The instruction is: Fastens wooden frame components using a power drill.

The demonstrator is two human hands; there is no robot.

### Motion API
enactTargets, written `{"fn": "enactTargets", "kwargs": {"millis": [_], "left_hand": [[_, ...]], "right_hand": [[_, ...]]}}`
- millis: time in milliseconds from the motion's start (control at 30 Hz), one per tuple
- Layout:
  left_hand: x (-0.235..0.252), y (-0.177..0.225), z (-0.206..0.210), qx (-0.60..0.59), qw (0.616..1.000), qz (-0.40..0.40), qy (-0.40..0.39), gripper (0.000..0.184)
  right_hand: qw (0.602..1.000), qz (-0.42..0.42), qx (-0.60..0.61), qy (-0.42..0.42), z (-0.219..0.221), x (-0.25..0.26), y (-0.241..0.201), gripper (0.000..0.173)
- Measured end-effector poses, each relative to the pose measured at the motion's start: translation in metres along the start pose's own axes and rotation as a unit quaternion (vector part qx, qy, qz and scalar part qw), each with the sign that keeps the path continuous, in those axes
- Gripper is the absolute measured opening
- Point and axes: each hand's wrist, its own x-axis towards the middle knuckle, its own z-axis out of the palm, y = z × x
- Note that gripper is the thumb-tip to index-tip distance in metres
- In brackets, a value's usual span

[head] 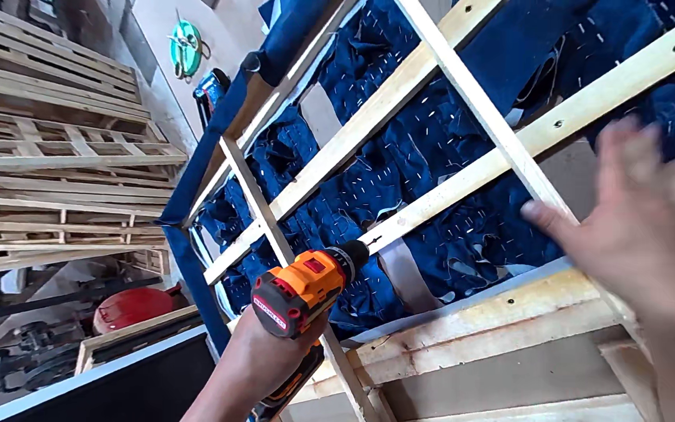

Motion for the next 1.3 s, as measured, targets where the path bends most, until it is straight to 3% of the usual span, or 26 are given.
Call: {"fn": "enactTargets", "kwargs": {"millis": [133, 200, 467, 800, 1300], "left_hand": [[0.004, 0.013, -0.01, 0.042, 0.999, -0.019, -0.013, 0.022], [0.005, 0.013, -0.009, 0.018, 0.999, -0.033, -0.018, 0.021], [0.008, 0.006, -0.004, -0.057, 0.997, -0.055, -0.024, 0.022], [0.012, 0.006, 0.0, -0.035, 0.998, -0.049, -0.02, 0.026], [0.017, 0.003, 0.008, -0.103, 0.993, -0.057, -0.033, 0.021]], "right_hand": [[0.996, -0.061, -0.038, -0.048, 0.025, -0.002, 0.005, 0.068], [0.996, -0.07, -0.034, -0.043, 0.025, -0.002, 0.005, 0.061], [0.997, -0.059, -0.009, -0.054, 0.029, -0.001, 0.006, 0.06], [0.997, -0.053, -0.009, -0.051, 0.03, -0.002, 0.007, 0.061], [0.997, -0.052, -0.006, -0.055, 0.03, -0.003, 0.005, 0.061]]}}
